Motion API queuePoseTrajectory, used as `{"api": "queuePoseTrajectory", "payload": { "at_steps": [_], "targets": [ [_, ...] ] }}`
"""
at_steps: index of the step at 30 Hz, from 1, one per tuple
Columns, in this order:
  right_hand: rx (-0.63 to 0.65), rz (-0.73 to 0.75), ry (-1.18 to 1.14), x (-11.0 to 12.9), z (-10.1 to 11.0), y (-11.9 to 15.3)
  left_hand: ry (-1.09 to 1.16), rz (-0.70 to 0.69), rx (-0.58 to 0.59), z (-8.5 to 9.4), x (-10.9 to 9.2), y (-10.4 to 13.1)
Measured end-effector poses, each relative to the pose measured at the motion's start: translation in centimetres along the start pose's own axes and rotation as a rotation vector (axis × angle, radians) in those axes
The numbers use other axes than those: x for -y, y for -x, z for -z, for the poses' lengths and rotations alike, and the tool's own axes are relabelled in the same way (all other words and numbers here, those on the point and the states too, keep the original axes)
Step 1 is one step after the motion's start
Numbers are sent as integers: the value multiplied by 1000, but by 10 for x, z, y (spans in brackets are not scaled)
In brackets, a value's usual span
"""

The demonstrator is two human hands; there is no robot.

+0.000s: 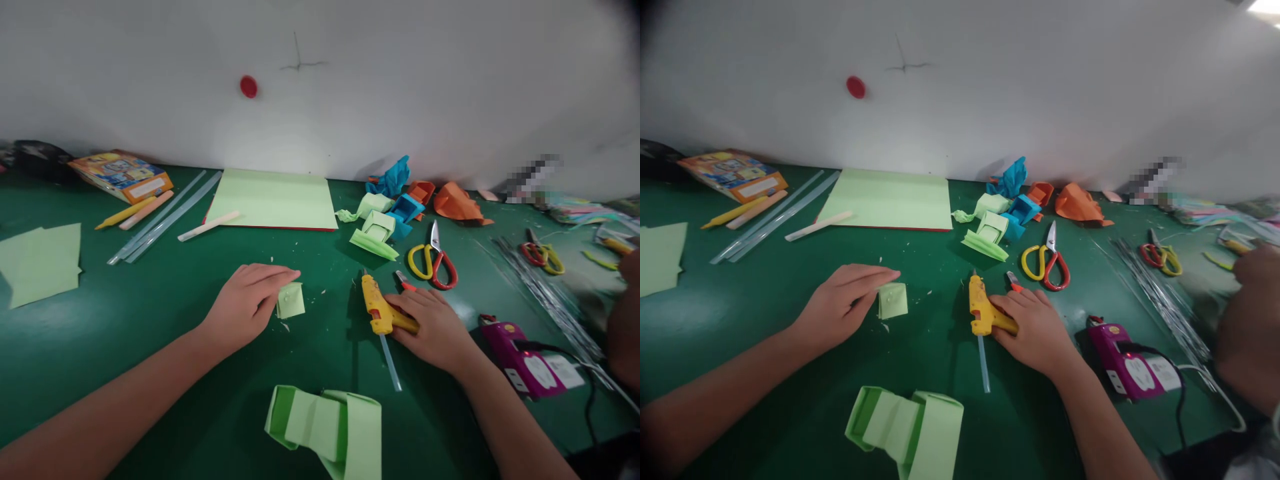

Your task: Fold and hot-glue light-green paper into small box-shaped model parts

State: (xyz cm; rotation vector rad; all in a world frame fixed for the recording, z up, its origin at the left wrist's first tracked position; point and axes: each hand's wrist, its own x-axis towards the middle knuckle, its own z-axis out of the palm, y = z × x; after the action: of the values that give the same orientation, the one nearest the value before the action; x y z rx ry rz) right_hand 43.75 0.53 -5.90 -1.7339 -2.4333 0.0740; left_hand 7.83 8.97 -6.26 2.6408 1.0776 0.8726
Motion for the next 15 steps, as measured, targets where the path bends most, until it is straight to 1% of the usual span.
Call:
{"api": "queuePoseTrajectory", "payload": {
  "at_steps": [3, 6, 8, 13, 15],
  "targets": [
    [35, -13, -8, 0, 4, -1, -27, -90, 60, -3, 0, 2],
    [55, -14, -21, 0, 9, 1, -51, -125, 129, -5, 0, 2],
    [55, -8, -30, 0, 13, 2, -57, -122, 169, -5, -1, 2],
    [-25, -46, -9, 12, 31, 3, -26, -83, 256, -1, -3, 0],
    [-36, -9, -18, 20, 39, 1, -4, -81, 277, 1, -4, 0]
  ]
}}
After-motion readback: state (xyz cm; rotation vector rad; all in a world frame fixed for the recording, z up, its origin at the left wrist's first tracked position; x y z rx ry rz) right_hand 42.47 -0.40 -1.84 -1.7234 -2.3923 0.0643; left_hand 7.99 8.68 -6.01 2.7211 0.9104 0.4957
